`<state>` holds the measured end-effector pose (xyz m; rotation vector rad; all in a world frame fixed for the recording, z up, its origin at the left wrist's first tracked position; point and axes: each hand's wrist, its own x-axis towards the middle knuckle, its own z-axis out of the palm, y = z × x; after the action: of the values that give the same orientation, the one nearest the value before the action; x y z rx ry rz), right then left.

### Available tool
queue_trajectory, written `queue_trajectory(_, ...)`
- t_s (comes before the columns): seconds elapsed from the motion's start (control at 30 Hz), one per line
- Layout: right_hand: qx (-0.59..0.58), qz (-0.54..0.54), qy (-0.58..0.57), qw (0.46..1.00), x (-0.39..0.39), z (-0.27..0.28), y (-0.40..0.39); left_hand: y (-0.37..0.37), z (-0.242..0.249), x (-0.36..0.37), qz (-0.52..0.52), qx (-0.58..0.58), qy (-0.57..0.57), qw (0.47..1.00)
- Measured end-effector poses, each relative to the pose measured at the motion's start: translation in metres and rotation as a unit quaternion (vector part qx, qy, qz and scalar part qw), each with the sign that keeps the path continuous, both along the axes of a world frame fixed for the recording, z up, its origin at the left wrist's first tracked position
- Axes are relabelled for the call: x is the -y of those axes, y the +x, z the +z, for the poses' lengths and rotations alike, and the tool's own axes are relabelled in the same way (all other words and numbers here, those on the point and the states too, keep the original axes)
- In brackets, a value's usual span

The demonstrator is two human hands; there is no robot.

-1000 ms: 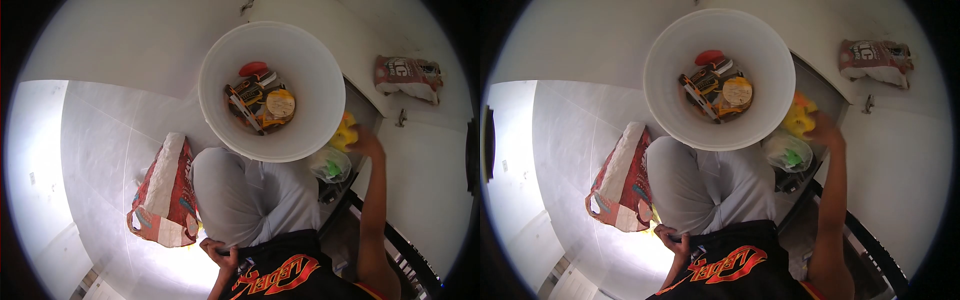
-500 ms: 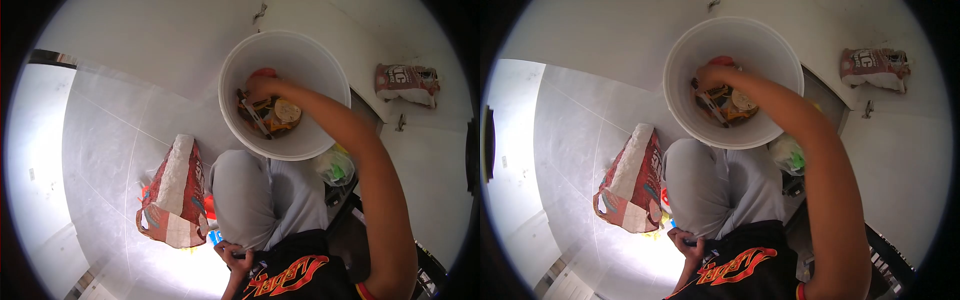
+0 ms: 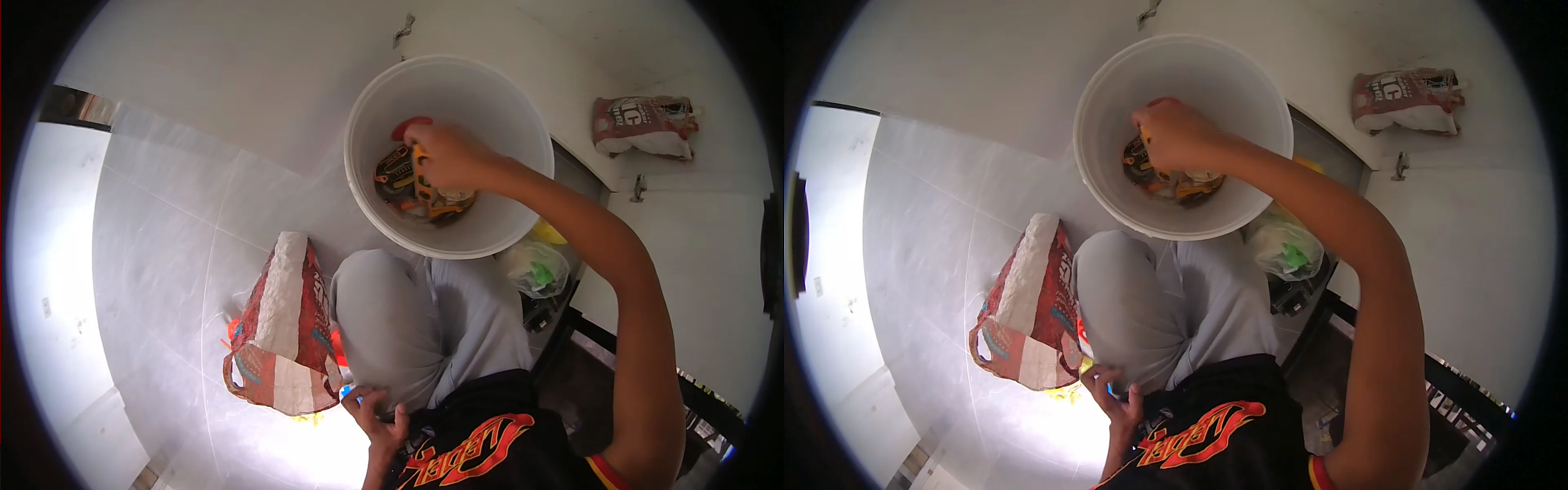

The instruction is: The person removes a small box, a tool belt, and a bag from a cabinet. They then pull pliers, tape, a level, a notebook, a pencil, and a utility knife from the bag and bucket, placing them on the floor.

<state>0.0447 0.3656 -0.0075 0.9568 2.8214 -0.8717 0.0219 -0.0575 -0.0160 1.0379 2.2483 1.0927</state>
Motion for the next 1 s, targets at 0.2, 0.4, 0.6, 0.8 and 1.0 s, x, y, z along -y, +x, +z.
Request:
queue_trajectory(0.2,-0.318,-0.145,0.049,0.936,0.067,0.147,0.101,-0.021,0.062,-0.127,-0.195,-0.003,0.151,0.969)
queue_trajectory(0.4,-0.411,-0.129,-0.01,0.903,0.134,0.147,0.138,0.027,0.111,-0.216,-0.321,0.058,0.288,0.9)
queue_trajectory(0.6,-0.419,-0.272,-0.127,0.857,0.152,0.111,0.15,0.047,0.077,-0.191,-0.298,0.108,0.232,0.92)
queue_trajectory(0.8,-0.503,-0.395,-0.147,0.755,0.137,0.11,0.172,0.044,0.059,-0.153,-0.32,0.087,0.097,0.938)
queue_trajectory(1.0,-0.583,-0.439,-0.112,0.674,0.114,0.118,0.2,0.004,0.024,-0.105,-0.426,0.018,-0.064,0.902)
